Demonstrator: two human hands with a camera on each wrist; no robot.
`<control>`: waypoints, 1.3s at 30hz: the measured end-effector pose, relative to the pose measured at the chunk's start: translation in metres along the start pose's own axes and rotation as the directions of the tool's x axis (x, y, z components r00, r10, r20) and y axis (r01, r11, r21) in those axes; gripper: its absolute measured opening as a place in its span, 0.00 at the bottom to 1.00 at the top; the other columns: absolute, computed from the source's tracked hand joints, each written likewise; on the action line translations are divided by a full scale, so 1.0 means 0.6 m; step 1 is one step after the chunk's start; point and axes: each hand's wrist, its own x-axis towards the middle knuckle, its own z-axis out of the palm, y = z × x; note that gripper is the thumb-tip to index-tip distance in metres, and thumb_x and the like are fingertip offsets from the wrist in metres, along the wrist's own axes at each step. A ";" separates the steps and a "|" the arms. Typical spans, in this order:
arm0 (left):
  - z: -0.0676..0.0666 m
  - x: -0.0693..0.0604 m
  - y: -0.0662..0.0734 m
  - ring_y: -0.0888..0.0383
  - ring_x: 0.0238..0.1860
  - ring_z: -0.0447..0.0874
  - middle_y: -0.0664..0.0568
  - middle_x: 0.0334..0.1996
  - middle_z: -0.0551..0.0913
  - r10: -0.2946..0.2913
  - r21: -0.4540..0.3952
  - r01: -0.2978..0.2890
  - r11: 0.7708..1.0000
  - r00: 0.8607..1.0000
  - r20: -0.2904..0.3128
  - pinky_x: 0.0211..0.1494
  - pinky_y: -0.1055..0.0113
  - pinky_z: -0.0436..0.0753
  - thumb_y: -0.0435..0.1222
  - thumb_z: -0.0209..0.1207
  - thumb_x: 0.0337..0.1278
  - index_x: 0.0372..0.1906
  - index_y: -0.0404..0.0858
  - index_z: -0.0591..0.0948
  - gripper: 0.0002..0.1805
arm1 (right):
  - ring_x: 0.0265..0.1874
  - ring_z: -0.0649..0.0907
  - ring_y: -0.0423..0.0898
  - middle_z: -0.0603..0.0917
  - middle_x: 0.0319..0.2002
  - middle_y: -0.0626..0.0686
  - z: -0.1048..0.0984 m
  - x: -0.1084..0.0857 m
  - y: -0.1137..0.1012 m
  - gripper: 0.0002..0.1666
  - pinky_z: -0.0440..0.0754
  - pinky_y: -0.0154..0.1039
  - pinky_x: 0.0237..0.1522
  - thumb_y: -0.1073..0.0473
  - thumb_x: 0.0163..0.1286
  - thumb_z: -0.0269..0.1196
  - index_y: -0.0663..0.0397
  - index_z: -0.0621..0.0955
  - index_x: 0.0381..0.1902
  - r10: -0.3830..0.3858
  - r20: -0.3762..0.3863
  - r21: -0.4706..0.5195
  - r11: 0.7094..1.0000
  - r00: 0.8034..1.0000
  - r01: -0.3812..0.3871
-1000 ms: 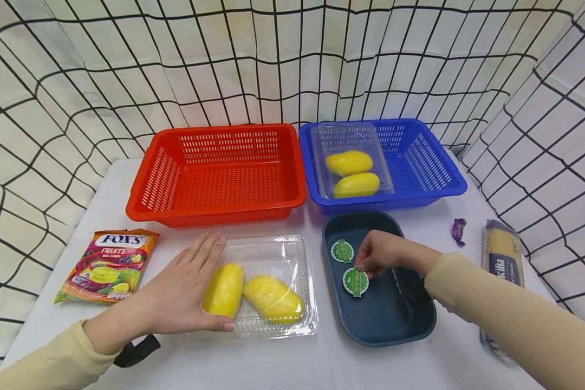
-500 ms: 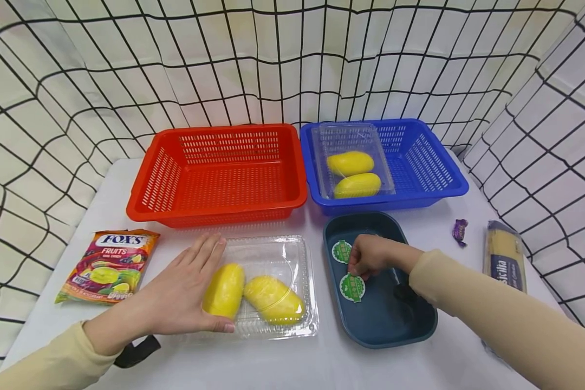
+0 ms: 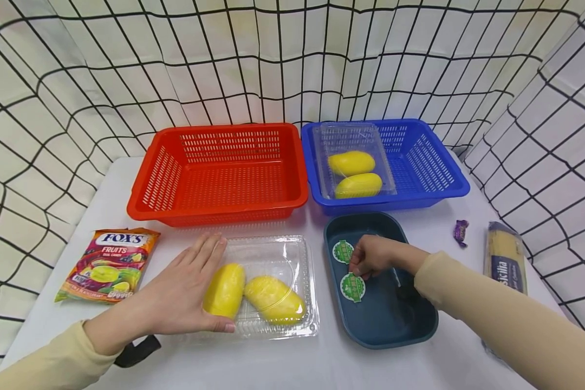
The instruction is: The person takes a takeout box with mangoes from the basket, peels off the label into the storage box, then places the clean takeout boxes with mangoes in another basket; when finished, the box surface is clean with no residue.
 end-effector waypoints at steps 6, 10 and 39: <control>-0.001 0.001 0.001 0.32 0.80 0.54 0.30 0.79 0.55 -0.001 0.000 0.001 1.000 1.000 -0.001 0.77 0.37 0.64 0.83 0.55 0.38 0.79 0.25 0.54 0.77 | 0.35 0.85 0.42 0.90 0.37 0.52 -0.002 0.002 0.008 0.08 0.90 0.43 0.44 0.66 0.71 0.65 0.63 0.87 0.45 0.035 0.038 0.057 0.998 0.999 -0.037; -0.002 0.001 0.001 0.32 0.80 0.54 0.30 0.79 0.54 -0.002 0.004 0.002 1.000 1.000 0.001 0.77 0.37 0.64 0.83 0.55 0.38 0.79 0.25 0.54 0.77 | 0.36 0.85 0.42 0.90 0.38 0.52 -0.004 0.003 0.013 0.10 0.89 0.42 0.46 0.67 0.71 0.65 0.64 0.87 0.47 0.047 0.053 0.100 0.994 0.997 -0.052; -0.001 -0.001 0.001 0.31 0.80 0.54 0.31 0.79 0.55 -0.005 -0.005 0.005 1.000 1.000 -0.008 0.77 0.37 0.64 0.83 0.55 0.38 0.79 0.25 0.54 0.77 | 0.46 0.87 0.57 0.88 0.47 0.63 -0.018 -0.016 -0.053 0.22 0.88 0.43 0.51 0.55 0.75 0.64 0.66 0.81 0.58 -0.138 -0.260 0.218 0.956 0.956 0.197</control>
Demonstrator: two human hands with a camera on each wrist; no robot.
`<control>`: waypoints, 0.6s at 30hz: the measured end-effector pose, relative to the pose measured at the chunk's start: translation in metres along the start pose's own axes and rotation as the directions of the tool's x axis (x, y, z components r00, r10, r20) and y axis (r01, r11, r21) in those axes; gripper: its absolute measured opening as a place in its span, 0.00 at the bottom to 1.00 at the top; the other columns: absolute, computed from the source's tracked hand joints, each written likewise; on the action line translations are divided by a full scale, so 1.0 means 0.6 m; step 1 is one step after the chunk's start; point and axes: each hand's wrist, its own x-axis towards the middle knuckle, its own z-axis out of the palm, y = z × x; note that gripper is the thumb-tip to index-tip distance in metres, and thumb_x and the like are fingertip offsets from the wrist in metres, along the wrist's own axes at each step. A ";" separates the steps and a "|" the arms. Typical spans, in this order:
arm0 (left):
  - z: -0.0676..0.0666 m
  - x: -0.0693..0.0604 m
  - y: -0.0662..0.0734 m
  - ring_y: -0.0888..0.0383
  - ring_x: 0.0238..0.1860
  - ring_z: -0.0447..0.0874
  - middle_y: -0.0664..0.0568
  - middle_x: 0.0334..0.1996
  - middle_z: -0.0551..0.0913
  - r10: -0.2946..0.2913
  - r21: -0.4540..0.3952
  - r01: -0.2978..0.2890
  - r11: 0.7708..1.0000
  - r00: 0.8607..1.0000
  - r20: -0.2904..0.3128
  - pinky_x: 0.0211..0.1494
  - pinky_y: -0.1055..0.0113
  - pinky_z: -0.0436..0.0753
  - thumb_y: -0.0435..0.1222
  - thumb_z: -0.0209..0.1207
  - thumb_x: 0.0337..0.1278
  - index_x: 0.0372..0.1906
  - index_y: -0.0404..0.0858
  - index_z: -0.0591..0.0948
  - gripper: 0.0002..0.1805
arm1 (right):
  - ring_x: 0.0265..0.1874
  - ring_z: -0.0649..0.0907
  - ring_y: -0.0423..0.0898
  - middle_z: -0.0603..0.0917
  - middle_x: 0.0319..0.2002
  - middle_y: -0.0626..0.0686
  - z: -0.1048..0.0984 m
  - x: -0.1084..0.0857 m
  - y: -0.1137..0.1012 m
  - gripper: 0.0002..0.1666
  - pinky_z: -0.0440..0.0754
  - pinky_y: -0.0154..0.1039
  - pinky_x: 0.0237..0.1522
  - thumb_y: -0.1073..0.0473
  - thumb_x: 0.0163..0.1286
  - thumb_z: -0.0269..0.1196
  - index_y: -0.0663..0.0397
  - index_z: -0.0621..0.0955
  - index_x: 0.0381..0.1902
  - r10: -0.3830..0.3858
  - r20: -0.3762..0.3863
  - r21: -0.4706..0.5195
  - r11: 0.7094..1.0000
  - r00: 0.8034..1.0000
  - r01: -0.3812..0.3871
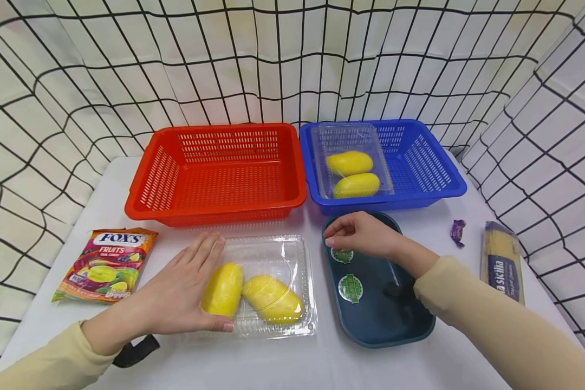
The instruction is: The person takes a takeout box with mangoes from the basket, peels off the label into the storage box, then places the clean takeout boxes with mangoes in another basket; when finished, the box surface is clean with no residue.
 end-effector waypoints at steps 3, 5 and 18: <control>-0.001 0.000 0.000 0.31 0.80 0.54 0.31 0.79 0.55 0.002 0.000 -0.002 1.000 1.000 -0.001 0.77 0.37 0.64 0.83 0.55 0.38 0.79 0.25 0.54 0.77 | 0.49 0.86 0.57 0.87 0.50 0.62 0.017 0.012 -0.019 0.23 0.88 0.45 0.54 0.55 0.75 0.64 0.65 0.81 0.59 -0.062 -0.027 -0.011 0.998 0.998 0.062; -0.001 0.000 0.000 0.31 0.80 0.53 0.31 0.80 0.55 0.003 -0.005 -0.003 1.000 1.000 0.000 0.77 0.37 0.64 0.83 0.56 0.38 0.79 0.25 0.54 0.77 | 0.53 0.86 0.56 0.87 0.53 0.60 0.029 0.022 -0.028 0.23 0.87 0.46 0.57 0.55 0.74 0.64 0.64 0.81 0.60 -0.099 -0.036 -0.044 0.994 0.994 0.097; 0.007 -0.001 -0.001 0.34 0.82 0.44 0.33 0.82 0.48 -0.011 -0.049 0.010 0.999 1.000 -0.009 0.79 0.37 0.60 0.81 0.59 0.38 0.80 0.26 0.52 0.77 | 0.72 0.73 0.60 0.73 0.73 0.59 0.092 0.061 -0.064 0.44 0.74 0.63 0.69 0.47 0.67 0.70 0.55 0.69 0.75 -0.160 0.095 -0.294 0.938 0.983 0.181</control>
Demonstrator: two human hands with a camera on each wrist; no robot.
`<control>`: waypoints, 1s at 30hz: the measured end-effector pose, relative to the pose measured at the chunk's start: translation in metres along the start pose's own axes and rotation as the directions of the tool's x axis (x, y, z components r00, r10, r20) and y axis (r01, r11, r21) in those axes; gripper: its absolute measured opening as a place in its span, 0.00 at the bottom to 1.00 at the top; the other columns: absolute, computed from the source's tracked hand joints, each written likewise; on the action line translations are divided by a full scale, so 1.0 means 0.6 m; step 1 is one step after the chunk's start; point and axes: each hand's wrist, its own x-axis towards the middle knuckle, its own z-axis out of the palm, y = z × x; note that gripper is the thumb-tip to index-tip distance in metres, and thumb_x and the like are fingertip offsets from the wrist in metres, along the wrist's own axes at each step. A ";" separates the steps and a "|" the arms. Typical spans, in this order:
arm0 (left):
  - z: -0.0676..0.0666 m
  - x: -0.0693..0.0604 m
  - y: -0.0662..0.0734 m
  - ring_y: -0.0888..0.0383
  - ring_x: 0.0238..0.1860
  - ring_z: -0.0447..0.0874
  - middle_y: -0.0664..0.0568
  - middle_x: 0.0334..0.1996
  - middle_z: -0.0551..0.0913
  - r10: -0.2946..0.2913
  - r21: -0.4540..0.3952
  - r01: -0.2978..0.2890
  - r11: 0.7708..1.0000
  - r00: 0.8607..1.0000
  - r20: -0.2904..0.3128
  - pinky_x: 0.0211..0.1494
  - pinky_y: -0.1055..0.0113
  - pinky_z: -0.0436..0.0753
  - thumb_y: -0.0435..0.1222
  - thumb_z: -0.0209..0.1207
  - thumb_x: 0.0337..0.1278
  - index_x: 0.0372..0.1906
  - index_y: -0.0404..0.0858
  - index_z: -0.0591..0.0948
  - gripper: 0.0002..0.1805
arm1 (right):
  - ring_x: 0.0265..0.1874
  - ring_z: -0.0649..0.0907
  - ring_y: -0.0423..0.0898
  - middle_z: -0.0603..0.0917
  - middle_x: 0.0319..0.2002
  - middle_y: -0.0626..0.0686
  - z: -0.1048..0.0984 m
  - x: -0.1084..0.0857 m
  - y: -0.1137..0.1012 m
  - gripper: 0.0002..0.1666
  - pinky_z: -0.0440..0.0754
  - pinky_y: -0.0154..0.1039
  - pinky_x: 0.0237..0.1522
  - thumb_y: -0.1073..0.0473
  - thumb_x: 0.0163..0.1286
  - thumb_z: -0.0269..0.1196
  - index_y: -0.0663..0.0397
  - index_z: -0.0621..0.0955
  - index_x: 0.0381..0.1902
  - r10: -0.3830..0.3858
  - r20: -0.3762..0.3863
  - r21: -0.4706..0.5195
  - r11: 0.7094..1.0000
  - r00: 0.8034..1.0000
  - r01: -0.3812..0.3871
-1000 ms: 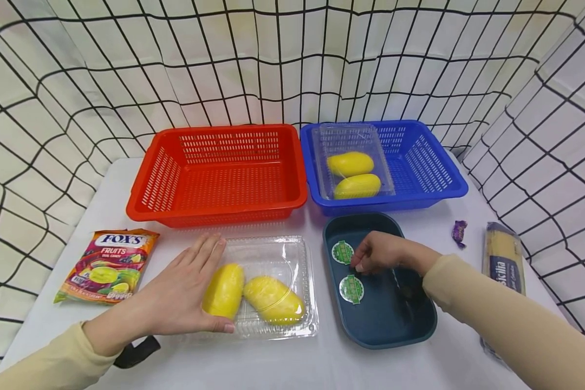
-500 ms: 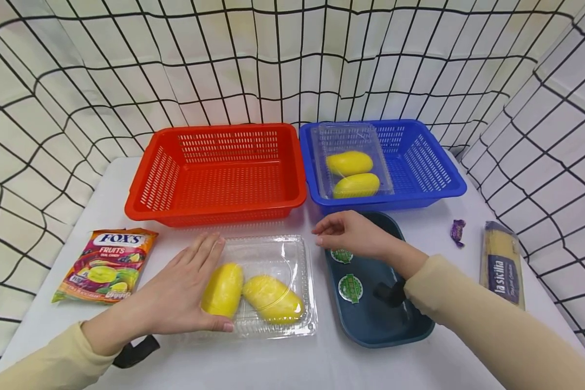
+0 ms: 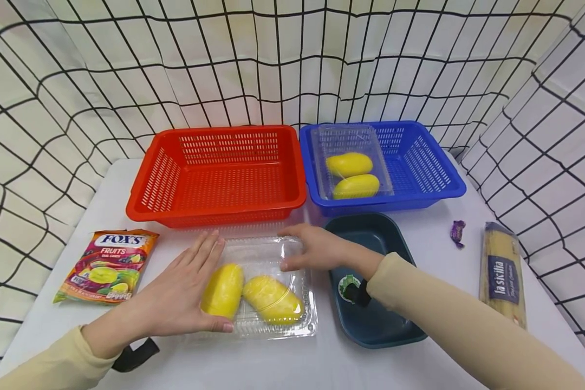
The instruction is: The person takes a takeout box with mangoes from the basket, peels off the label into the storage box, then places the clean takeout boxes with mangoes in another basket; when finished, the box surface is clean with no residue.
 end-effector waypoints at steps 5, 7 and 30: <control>0.007 -0.016 0.006 0.33 0.82 0.42 0.33 0.82 0.47 -0.065 -0.055 0.064 0.996 0.998 -0.020 0.78 0.34 0.59 0.79 0.59 0.40 0.80 0.27 0.52 0.75 | 0.73 0.71 0.62 0.70 0.75 0.60 0.008 0.005 -0.005 0.48 0.74 0.64 0.69 0.46 0.66 0.71 0.54 0.65 0.77 0.041 0.040 -0.021 0.999 0.998 -0.040; 0.012 -0.027 0.012 0.32 0.82 0.45 0.33 0.82 0.48 -0.102 -0.060 0.099 0.993 0.994 -0.044 0.77 0.33 0.61 0.79 0.58 0.42 0.80 0.27 0.52 0.74 | 0.73 0.70 0.62 0.69 0.75 0.60 0.008 0.007 -0.006 0.48 0.73 0.64 0.70 0.46 0.66 0.71 0.53 0.65 0.77 0.051 0.044 -0.018 0.999 0.998 -0.050; 0.039 -0.038 -0.021 0.35 0.81 0.49 0.37 0.83 0.44 0.033 -0.039 -0.039 0.999 0.991 -0.126 0.76 0.36 0.65 0.76 0.58 0.48 0.82 0.32 0.49 0.69 | 0.74 0.69 0.61 0.66 0.77 0.62 -0.004 0.009 -0.016 0.52 0.66 0.61 0.76 0.42 0.69 0.67 0.62 0.58 0.79 0.014 0.185 -0.078 0.997 0.983 0.000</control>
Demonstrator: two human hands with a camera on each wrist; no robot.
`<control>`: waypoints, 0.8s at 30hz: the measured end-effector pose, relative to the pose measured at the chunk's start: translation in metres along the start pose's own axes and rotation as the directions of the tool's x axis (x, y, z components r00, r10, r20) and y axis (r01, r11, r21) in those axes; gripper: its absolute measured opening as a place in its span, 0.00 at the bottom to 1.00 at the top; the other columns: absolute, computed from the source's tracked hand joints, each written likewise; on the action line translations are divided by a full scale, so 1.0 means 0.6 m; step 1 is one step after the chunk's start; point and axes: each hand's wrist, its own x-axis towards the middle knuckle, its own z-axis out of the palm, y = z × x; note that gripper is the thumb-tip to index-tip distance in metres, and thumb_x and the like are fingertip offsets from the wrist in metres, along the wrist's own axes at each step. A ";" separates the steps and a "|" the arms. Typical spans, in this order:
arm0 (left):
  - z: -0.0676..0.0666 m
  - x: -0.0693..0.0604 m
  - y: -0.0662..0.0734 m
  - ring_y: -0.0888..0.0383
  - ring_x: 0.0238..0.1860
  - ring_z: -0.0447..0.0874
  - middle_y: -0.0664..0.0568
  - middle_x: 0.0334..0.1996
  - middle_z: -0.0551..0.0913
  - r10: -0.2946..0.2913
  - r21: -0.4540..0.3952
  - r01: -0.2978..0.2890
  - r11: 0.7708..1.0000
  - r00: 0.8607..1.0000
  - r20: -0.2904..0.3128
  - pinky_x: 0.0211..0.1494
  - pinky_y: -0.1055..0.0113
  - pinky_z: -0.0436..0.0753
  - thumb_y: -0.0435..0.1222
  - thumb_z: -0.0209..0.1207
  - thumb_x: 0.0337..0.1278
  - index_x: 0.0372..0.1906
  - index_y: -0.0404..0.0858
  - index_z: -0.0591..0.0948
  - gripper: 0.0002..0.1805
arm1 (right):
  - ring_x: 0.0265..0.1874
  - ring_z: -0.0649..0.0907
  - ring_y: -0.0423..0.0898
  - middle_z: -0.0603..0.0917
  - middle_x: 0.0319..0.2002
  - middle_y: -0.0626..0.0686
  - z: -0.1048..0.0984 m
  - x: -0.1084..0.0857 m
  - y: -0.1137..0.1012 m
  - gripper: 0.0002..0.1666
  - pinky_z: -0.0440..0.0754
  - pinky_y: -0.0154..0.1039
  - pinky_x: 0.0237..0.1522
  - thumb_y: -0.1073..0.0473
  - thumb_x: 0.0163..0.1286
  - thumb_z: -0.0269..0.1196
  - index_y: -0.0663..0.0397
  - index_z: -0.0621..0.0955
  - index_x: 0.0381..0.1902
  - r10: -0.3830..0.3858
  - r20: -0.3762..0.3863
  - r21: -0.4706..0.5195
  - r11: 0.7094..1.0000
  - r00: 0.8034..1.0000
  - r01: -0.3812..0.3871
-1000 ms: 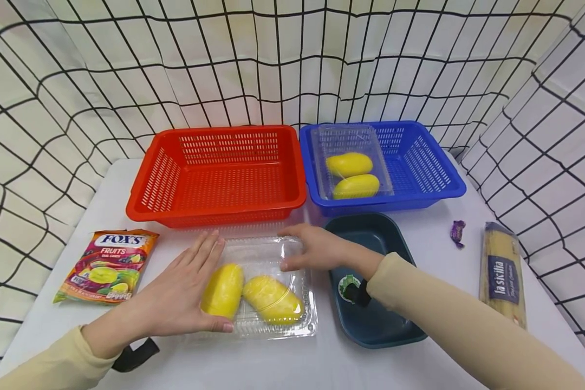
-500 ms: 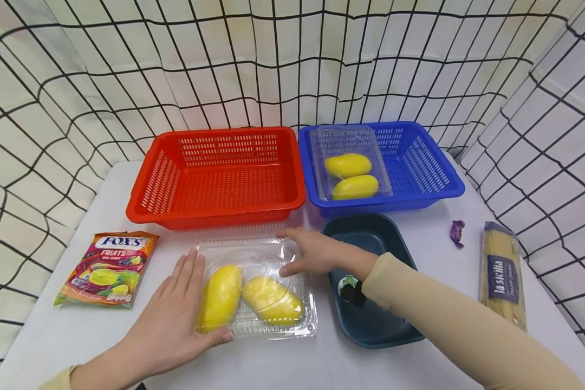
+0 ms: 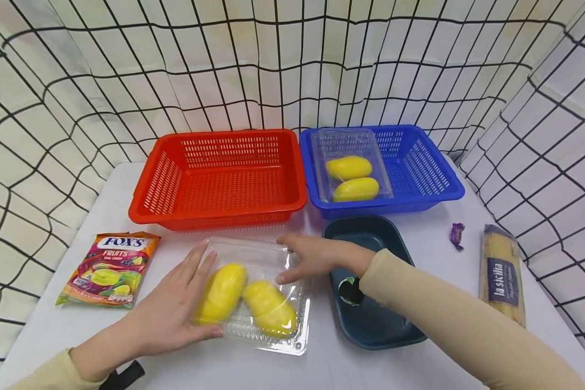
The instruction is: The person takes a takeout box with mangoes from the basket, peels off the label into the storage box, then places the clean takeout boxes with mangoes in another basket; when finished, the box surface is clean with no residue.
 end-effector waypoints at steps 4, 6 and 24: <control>-0.009 0.010 -0.031 0.38 0.82 0.49 0.40 0.84 0.43 0.087 -0.016 -0.086 0.996 0.996 0.023 0.78 0.38 0.64 0.77 0.58 0.47 0.83 0.37 0.48 0.69 | 0.69 0.75 0.59 0.71 0.73 0.62 0.003 0.012 -0.006 0.47 0.72 0.59 0.73 0.42 0.73 0.63 0.62 0.60 0.78 0.017 0.024 0.008 1.000 1.000 -0.017; -0.012 0.014 -0.044 0.41 0.82 0.50 0.43 0.84 0.43 0.117 -0.025 -0.116 0.993 0.993 0.030 0.79 0.40 0.63 0.77 0.59 0.46 0.83 0.39 0.47 0.70 | 0.68 0.77 0.58 0.73 0.72 0.62 0.008 0.017 -0.010 0.45 0.73 0.58 0.72 0.43 0.75 0.61 0.62 0.60 0.78 0.030 0.029 0.021 0.999 0.999 -0.031; -0.018 -0.001 -0.016 0.28 0.79 0.48 0.32 0.82 0.44 -0.324 -0.499 0.314 0.808 0.944 0.069 0.72 0.26 0.60 0.58 0.65 0.61 0.83 0.37 0.38 0.62 | 0.72 0.73 0.63 0.67 0.74 0.70 0.076 -0.027 -0.050 0.58 0.69 0.59 0.74 0.38 0.73 0.61 0.69 0.47 0.80 0.307 -0.083 0.230 0.932 0.948 -0.282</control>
